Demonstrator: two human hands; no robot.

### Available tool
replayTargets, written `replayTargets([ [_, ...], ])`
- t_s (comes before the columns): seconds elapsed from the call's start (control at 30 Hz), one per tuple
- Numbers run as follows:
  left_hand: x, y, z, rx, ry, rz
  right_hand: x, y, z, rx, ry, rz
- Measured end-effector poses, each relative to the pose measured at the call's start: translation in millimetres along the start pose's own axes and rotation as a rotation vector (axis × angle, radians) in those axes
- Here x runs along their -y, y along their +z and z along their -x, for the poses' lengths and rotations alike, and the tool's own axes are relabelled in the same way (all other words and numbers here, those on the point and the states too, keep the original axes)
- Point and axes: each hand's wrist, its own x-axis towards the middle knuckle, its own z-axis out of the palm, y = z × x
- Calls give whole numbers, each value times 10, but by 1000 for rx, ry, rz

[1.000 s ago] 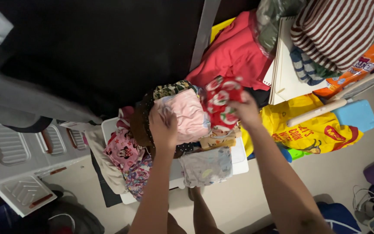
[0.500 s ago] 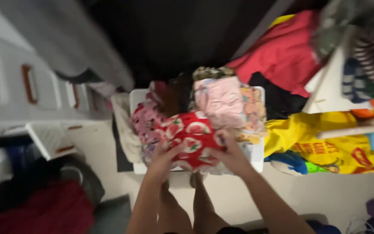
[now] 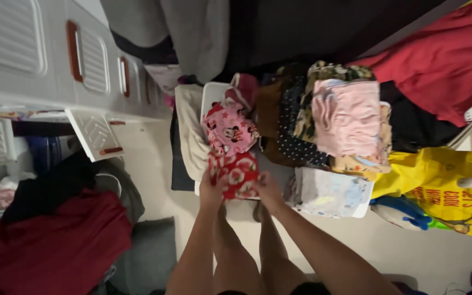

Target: Organizing and putting baby clothes into a plastic dresser drawer.

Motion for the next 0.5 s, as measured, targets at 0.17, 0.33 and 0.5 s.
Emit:
replayTargets([
  [0.17,-17,143,-34,20,162,176,-156,73,-193,-43,-78,73],
  [0.33,-751,208,264,-74,186,-57,344,-136,43,-77,-211,44],
  [0.5,-1663,629,594,-261,699,-227,1120,-879,613,-271,-338,-56],
])
